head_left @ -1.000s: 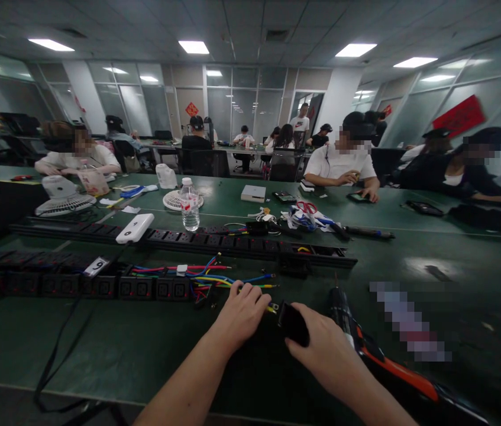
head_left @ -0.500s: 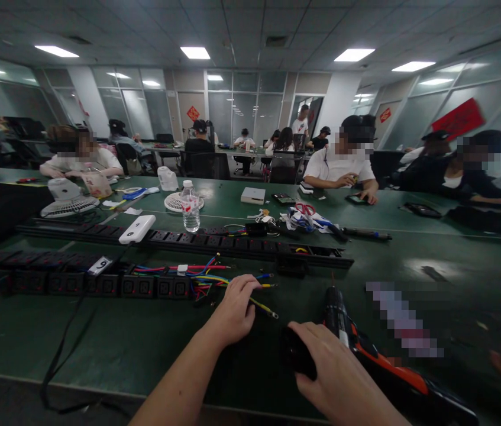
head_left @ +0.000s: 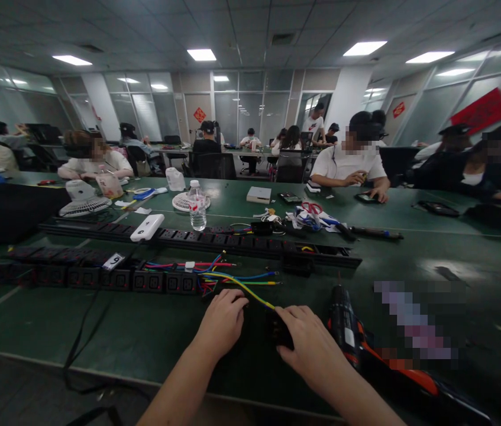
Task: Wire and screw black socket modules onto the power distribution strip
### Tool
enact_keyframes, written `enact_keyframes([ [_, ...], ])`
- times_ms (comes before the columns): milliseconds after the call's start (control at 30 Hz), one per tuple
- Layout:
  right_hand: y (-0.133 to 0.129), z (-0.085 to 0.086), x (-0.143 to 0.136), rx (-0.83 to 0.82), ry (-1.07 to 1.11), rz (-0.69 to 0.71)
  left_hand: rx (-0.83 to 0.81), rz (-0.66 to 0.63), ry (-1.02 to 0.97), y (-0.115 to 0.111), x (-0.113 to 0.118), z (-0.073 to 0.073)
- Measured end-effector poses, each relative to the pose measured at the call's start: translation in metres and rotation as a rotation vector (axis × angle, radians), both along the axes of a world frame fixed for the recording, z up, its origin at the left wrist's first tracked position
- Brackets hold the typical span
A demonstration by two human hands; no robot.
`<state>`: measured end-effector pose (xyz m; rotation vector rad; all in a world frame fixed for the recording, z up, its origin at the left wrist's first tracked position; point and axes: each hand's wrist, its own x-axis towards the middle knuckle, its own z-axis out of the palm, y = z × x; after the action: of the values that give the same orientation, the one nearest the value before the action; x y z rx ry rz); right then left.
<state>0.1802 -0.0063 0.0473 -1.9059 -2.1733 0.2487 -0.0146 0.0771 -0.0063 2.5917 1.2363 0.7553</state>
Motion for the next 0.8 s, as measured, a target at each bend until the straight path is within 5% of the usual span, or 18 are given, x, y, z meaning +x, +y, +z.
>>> enact_keyframes([
  [133, -0.02, 0.0, 0.015, 0.114, 0.047, -0.072, -0.03, -0.001, -0.035, 0.002, 0.0, 0.002],
  [300, -0.062, 0.001, 0.066, 0.439, 0.12, -0.238, -0.033, -0.022, -0.014, 0.001, 0.002, 0.002],
  [433, -0.084, -0.003, 0.095, 0.433, 0.103, -0.29, 0.035, 0.019, -0.043, -0.003, 0.006, 0.006],
  [567, -0.081, -0.005, 0.076, 0.363, 0.019, -0.142, 0.155, -0.025, 0.024, 0.002, 0.017, 0.018],
  [700, -0.052, 0.0, 0.033, 0.063, -0.103, -0.082, 0.152, -0.217, 0.2, 0.022, 0.03, 0.023],
  [800, -0.028, 0.002, 0.015, 0.025, -0.116, -0.069, 0.116, -0.284, 0.317, 0.037, 0.037, 0.023],
])
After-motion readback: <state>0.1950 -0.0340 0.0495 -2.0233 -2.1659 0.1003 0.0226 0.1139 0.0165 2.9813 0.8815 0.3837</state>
